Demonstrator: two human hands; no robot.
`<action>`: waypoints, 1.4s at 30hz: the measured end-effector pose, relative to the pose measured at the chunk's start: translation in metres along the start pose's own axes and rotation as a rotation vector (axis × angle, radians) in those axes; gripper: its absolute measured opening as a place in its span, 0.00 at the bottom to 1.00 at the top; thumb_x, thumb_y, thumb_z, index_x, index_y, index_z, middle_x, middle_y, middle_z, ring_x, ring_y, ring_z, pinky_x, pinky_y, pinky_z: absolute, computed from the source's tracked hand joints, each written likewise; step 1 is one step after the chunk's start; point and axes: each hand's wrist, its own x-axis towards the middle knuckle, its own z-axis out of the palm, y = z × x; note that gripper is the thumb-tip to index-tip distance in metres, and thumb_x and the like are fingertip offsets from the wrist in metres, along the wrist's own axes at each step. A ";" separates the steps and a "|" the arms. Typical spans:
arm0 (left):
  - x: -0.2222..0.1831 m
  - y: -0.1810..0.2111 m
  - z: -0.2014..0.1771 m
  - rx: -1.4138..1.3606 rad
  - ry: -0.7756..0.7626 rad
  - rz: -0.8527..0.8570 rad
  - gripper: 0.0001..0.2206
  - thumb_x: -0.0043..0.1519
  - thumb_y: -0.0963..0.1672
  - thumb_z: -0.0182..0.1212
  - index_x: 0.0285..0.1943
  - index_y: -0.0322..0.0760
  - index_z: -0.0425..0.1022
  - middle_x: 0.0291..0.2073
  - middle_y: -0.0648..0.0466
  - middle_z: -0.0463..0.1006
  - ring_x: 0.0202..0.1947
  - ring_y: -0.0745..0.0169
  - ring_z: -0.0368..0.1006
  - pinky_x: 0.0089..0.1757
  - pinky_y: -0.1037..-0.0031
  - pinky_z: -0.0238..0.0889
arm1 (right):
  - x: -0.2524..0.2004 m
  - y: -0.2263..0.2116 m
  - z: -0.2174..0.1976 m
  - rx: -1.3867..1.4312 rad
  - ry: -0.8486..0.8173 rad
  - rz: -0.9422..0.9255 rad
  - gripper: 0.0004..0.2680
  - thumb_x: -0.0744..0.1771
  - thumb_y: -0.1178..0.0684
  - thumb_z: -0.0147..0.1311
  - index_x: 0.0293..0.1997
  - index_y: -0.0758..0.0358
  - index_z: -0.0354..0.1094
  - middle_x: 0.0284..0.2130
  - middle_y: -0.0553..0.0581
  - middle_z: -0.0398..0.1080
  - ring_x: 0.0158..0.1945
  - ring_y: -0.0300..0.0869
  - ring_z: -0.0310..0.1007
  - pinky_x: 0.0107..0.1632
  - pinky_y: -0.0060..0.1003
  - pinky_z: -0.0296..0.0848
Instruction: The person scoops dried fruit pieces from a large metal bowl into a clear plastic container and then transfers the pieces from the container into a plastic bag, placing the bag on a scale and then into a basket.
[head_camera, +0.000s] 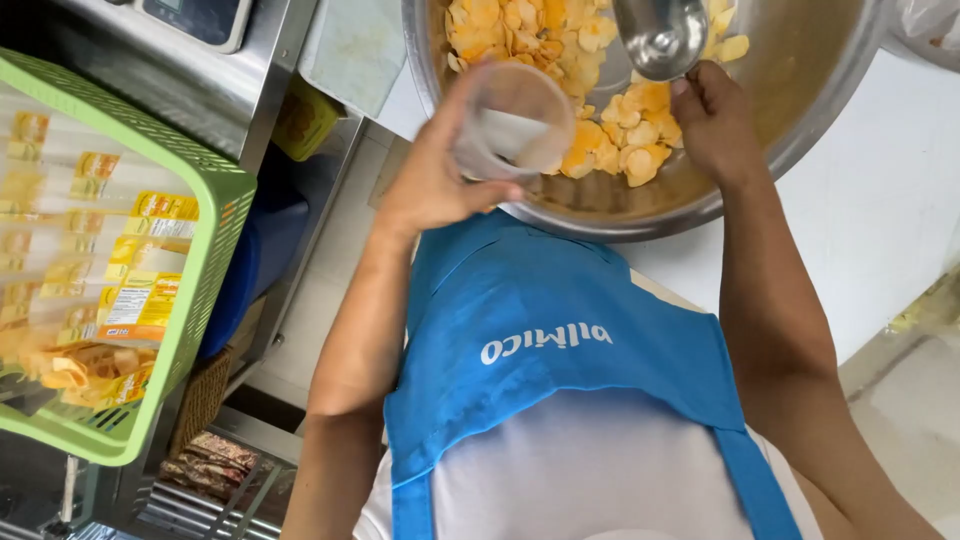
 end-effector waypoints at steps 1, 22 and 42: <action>-0.006 0.003 -0.007 -0.005 0.001 -0.005 0.48 0.56 0.44 0.83 0.80 0.47 0.47 0.78 0.43 0.54 0.78 0.33 0.53 0.75 0.36 0.43 | 0.018 0.037 0.005 -0.002 -0.004 0.006 0.07 0.76 0.51 0.44 0.43 0.58 0.57 0.33 0.48 0.54 0.37 0.37 0.53 0.40 0.35 0.55; -0.038 0.000 -0.036 0.134 0.523 0.043 0.48 0.62 0.45 0.81 0.83 0.52 0.44 0.66 0.42 0.73 0.69 0.54 0.69 0.65 0.65 0.62 | 0.051 0.072 0.108 0.202 -0.611 0.358 0.05 0.72 0.54 0.53 0.48 0.61 0.73 0.32 0.51 0.72 0.32 0.34 0.65 0.37 0.27 0.66; 0.045 -0.043 0.004 0.591 0.254 0.237 0.52 0.65 0.49 0.76 0.84 0.47 0.28 0.76 0.46 0.63 0.70 0.47 0.67 0.72 0.53 0.61 | -0.023 -0.173 -0.114 -1.078 -0.159 -0.648 0.07 0.77 0.51 0.56 0.59 0.56 0.79 0.31 0.55 0.74 0.33 0.50 0.72 0.39 0.42 0.66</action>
